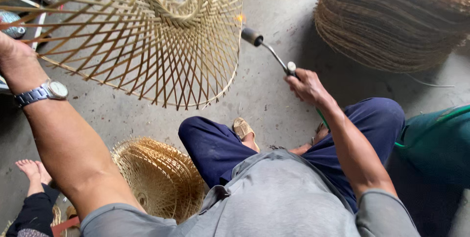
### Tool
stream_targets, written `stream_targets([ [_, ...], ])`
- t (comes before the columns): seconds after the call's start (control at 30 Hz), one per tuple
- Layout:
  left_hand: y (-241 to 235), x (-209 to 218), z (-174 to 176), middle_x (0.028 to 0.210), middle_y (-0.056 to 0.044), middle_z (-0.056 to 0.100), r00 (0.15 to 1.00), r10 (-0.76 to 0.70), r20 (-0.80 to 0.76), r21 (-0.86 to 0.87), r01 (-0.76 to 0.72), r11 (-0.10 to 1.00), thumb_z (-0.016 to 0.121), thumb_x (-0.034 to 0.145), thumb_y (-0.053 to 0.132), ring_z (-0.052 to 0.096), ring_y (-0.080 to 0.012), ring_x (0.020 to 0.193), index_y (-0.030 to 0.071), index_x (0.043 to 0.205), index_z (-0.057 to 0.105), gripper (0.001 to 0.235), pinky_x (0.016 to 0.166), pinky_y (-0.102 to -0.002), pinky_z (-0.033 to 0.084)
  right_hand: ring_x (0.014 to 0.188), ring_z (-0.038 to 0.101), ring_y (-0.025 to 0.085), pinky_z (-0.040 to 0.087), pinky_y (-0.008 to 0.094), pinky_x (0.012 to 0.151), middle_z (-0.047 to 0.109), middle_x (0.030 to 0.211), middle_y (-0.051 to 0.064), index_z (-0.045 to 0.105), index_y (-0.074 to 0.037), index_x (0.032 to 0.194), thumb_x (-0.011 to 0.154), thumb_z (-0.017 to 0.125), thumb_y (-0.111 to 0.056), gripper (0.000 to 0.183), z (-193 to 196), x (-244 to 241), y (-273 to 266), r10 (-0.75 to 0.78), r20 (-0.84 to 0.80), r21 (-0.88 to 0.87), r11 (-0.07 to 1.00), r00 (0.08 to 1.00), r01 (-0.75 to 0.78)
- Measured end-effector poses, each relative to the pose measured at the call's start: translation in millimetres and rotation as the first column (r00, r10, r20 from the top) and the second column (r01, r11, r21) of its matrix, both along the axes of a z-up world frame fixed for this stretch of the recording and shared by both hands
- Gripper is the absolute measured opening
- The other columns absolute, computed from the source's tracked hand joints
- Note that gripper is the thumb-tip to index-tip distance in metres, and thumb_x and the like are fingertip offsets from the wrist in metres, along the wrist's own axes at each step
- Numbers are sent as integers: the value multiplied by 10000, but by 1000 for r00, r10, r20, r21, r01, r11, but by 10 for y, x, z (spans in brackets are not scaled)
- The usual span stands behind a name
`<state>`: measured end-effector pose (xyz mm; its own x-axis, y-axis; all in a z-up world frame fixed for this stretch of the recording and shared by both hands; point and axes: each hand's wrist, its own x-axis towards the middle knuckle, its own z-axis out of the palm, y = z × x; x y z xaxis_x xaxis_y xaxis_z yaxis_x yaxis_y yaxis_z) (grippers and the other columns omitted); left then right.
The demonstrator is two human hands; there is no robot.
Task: The person uses a handheld blowtorch to apply heat to the surface of woven bamboo baskets. They rotate each basket to cover different areas, then place the treated basket onto a stack and pick up another to continue.
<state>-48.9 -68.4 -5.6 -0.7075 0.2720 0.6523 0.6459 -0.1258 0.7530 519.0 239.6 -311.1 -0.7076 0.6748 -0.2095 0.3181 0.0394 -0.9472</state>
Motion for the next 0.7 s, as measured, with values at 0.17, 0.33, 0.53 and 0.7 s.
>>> stream_targets([
  [0.17,-56,-6,-112,846,-58,656,1000,18,7,5,-18,1000,880,1001,278,621,-182,809,22,878,718,327,747,-346,525,491,573,116,473,304,452,590,593,31,640,-31,821,989,619,-272,294,-64,317,-382,128,-17,-22,992,992,-128],
  [0.33,146,13,-153,843,-65,665,999,34,-43,45,-32,998,885,1003,274,611,-187,797,6,885,737,328,729,-342,504,509,553,96,453,288,458,573,616,21,608,-26,851,1027,603,-275,304,147,118,-387,-29,-152,-98,995,988,15],
  [0.53,457,183,-66,839,-73,676,976,106,-189,155,-77,985,891,1005,268,598,-192,783,-13,894,759,330,707,-337,479,512,568,87,473,271,459,595,629,15,616,-35,859,1012,599,-259,271,379,2,-326,-35,-163,-54,998,986,26],
  [0.7,624,512,-38,664,-49,682,960,50,-274,190,3,982,830,962,182,539,-135,550,8,685,615,392,557,-286,423,498,575,83,471,270,442,595,605,19,632,-43,870,1000,550,-226,238,368,243,-492,82,-187,-37,995,979,-90],
])
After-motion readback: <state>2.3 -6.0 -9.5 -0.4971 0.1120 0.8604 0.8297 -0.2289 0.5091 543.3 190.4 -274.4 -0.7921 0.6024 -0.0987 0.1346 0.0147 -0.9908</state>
